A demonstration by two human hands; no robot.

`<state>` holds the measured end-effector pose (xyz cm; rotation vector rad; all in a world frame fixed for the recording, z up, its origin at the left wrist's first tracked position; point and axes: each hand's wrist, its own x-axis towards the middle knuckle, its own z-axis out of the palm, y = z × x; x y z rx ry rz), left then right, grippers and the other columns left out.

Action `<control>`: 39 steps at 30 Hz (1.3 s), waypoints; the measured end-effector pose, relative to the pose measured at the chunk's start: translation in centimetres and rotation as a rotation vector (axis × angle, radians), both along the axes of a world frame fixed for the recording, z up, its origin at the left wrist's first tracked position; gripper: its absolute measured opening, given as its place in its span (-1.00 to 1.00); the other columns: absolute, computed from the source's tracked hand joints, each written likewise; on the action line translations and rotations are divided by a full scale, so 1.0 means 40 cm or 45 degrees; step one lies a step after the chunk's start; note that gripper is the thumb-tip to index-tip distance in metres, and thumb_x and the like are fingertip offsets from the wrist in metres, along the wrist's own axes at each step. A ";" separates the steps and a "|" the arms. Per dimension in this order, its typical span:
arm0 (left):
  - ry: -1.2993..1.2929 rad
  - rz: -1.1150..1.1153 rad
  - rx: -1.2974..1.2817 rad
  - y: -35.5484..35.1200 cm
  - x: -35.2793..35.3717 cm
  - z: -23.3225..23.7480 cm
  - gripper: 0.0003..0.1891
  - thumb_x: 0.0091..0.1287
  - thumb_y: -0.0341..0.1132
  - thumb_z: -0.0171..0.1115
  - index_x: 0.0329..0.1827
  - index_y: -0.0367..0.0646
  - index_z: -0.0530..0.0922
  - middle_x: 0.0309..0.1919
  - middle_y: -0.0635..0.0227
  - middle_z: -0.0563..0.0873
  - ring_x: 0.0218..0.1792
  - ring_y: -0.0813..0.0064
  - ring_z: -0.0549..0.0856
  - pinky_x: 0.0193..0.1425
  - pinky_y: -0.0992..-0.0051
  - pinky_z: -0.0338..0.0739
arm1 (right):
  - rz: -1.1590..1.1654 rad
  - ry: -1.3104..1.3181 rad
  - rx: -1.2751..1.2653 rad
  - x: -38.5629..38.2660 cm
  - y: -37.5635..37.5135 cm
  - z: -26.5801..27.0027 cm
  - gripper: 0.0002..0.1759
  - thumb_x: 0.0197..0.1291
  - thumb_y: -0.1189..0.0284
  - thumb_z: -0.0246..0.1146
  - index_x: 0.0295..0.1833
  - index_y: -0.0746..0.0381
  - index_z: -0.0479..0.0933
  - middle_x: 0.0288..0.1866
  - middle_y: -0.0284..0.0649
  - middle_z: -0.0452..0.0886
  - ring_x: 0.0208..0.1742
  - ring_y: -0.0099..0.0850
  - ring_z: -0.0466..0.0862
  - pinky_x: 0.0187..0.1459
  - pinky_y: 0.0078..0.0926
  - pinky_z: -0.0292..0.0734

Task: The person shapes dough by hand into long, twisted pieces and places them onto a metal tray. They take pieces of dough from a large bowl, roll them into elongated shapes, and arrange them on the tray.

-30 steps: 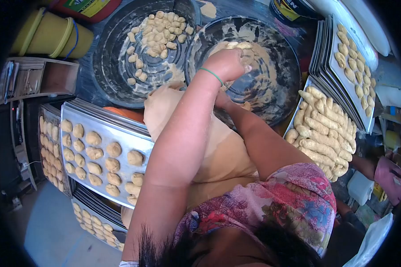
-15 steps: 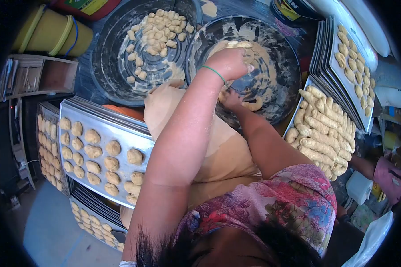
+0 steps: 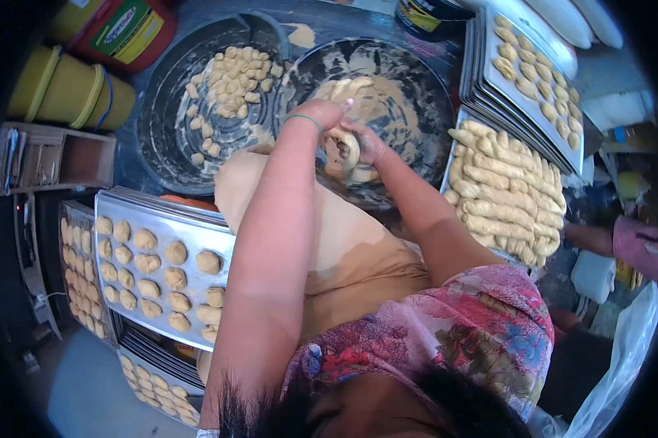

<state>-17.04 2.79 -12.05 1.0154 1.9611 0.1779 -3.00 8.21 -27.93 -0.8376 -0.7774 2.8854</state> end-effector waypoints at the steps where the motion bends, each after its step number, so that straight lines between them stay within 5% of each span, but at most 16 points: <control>1: -0.119 0.079 -0.084 -0.007 0.012 0.011 -0.15 0.21 0.40 -0.10 -0.08 -0.42 0.53 -0.33 0.04 0.64 -0.36 0.20 0.62 -0.21 0.32 0.52 | -0.010 0.109 0.063 0.008 0.001 0.069 -0.66 0.20 0.30 0.15 0.03 0.17 0.31 -0.40 -0.22 0.52 -0.66 -0.50 0.49 -0.62 -0.56 0.44; 5: -0.379 0.424 -0.011 -0.020 0.068 0.101 -0.29 0.28 0.29 -0.07 0.07 -0.26 0.53 -0.17 0.05 0.63 -0.19 0.28 0.64 -0.11 0.30 0.53 | -0.069 0.290 0.499 0.039 0.006 0.328 -0.53 0.16 0.33 0.19 0.16 0.12 0.24 -0.31 -0.26 0.49 -0.64 -0.55 0.46 -0.69 -0.62 0.37; 7: -1.086 0.623 0.706 -0.017 0.073 0.070 -0.48 0.31 0.06 0.10 0.05 -0.27 0.48 -0.28 0.14 0.63 -0.32 0.38 0.64 -0.27 0.35 0.58 | -0.060 0.449 0.627 0.064 -0.004 0.434 -0.46 0.13 0.31 0.24 0.19 0.12 0.21 -0.22 -0.25 0.48 -0.47 -0.56 0.51 -0.65 -0.62 0.41; 12: -1.239 0.913 1.446 -0.052 0.147 0.338 -0.80 0.39 -0.26 0.07 -0.15 -0.24 0.42 -0.47 0.32 0.54 -0.45 0.42 0.58 -0.18 0.22 0.60 | -0.652 0.333 1.753 0.053 -0.094 0.457 -0.50 0.08 0.25 0.32 0.05 0.18 0.28 -0.20 -0.11 0.56 -0.32 -0.24 0.63 -0.32 -0.29 0.54; 15: -1.396 0.727 1.778 -0.073 0.126 0.515 -0.76 0.41 -0.26 0.01 -0.37 -0.24 0.36 -0.58 0.33 0.36 -0.46 0.43 0.46 -0.05 0.22 0.47 | -0.284 0.060 1.971 0.072 -0.131 0.355 -0.50 0.04 0.25 0.34 0.03 0.16 0.30 -0.24 -0.03 0.60 -0.23 -0.08 0.64 -0.18 -0.18 0.51; 20: -1.736 0.399 1.883 -0.156 -0.043 0.757 -0.79 0.36 -0.40 -0.08 -0.49 -0.17 0.22 -0.61 0.38 0.25 -0.54 0.44 0.34 -0.20 0.28 0.39 | 0.251 -0.274 2.107 0.145 -0.116 0.058 -0.62 0.01 0.26 0.36 -0.07 0.12 0.45 -0.30 -0.07 0.63 -0.27 -0.13 0.65 -0.23 -0.22 0.50; 24: -1.471 0.303 1.998 -0.199 -0.100 0.784 -0.79 0.35 -0.35 -0.12 -0.47 -0.18 0.20 -0.59 0.34 0.21 -0.53 0.43 0.33 -0.21 0.31 0.34 | 0.232 -0.182 1.381 0.225 -0.034 0.223 -0.47 -0.03 0.29 0.39 0.10 0.16 0.49 -0.17 -0.32 0.65 -0.22 -0.49 0.62 -0.12 -0.47 0.50; 26: -1.436 0.524 2.006 -0.206 -0.049 0.781 -0.77 0.36 -0.30 -0.14 -0.47 -0.18 0.19 -0.57 0.34 0.18 -0.53 0.43 0.31 -0.21 0.29 0.33 | -0.064 0.028 0.974 0.325 0.027 0.378 -0.44 -0.03 0.27 0.41 0.13 0.16 0.48 -0.13 -0.28 0.63 -0.19 -0.46 0.61 -0.08 -0.47 0.51; 28: -1.690 0.373 1.858 -0.210 -0.038 0.738 -0.69 0.40 -0.21 -0.16 -0.38 -0.30 0.30 -0.45 0.17 0.37 -0.40 0.32 0.44 -0.10 0.20 0.39 | -0.371 -0.322 1.604 0.463 0.072 0.550 -0.35 0.04 0.01 0.33 0.16 0.17 0.44 -0.13 -0.25 0.60 -0.11 -0.47 0.59 -0.09 -0.44 0.53; 29: -1.404 0.488 1.836 -0.198 0.032 0.728 -0.65 0.41 -0.16 -0.17 -0.30 -0.36 0.32 -0.37 0.10 0.41 -0.31 0.26 0.47 -0.02 0.16 0.38 | -0.378 -0.549 1.840 0.525 0.120 0.581 -0.31 0.07 -0.10 0.26 0.14 0.19 0.44 -0.18 -0.23 0.60 -0.16 -0.45 0.60 -0.12 -0.43 0.54; 31: -0.830 0.692 1.756 -0.157 0.249 0.705 -0.53 0.44 -0.08 -0.19 -0.14 -0.46 0.37 -0.21 -0.06 0.51 -0.13 0.14 0.54 0.13 0.10 0.36 | -0.332 -0.766 1.919 0.667 0.224 0.634 -0.36 0.11 -0.11 0.22 0.03 0.23 0.50 -0.37 -0.27 0.58 -0.34 -0.48 0.60 -0.29 -0.49 0.54; 32: -0.956 0.647 1.640 -0.138 0.268 0.688 -0.49 0.43 -0.02 -0.17 -0.08 -0.43 0.39 -0.03 -0.12 0.48 0.00 0.12 0.51 0.19 0.07 0.32 | -0.657 -0.665 1.754 0.742 0.267 0.606 -0.40 0.15 -0.09 0.19 -0.03 0.25 0.53 -0.37 -0.29 0.58 -0.37 -0.50 0.59 -0.30 -0.54 0.53; 33: -1.076 0.603 1.517 -0.113 0.279 0.661 -0.45 0.43 0.04 -0.15 -0.01 -0.41 0.42 0.15 -0.18 0.45 0.13 0.11 0.48 0.25 0.03 0.28 | -0.572 -0.755 1.792 0.840 0.364 0.585 -0.39 0.17 -0.08 0.18 0.03 0.26 0.49 -0.28 -0.25 0.60 -0.29 -0.49 0.60 -0.24 -0.54 0.55; 35: -1.029 0.452 1.429 -0.075 0.329 0.607 -0.56 0.41 -0.03 -0.01 -0.04 -0.34 0.47 -0.01 -0.01 0.57 0.05 0.22 0.56 0.21 0.11 0.40 | -0.993 -0.425 1.454 0.947 0.376 0.604 -0.47 0.25 0.11 0.18 0.18 0.26 0.38 -0.01 -0.21 0.52 0.02 -0.41 0.54 -0.09 -0.40 0.62; 37: -0.936 0.361 1.424 -0.061 0.498 0.585 -0.84 0.39 -0.24 0.03 -0.17 -0.12 0.45 -0.42 0.38 0.61 -0.44 0.49 0.59 -0.30 0.53 0.54 | -1.087 -0.335 1.284 1.035 0.390 0.603 -0.50 0.29 0.21 0.15 0.22 0.27 0.32 0.08 -0.17 0.48 0.05 -0.36 0.54 -0.11 -0.38 0.65; 39: -0.903 -0.001 1.141 -0.011 0.483 0.515 -0.74 0.39 -0.12 0.05 -0.08 -0.12 0.46 -0.21 0.26 0.61 -0.17 0.44 0.60 -0.05 0.28 0.53 | -1.110 -0.310 1.235 1.118 0.412 0.557 -0.48 0.27 0.19 0.16 0.22 0.28 0.32 0.09 -0.13 0.49 -0.03 -0.34 0.60 -0.22 -0.43 0.67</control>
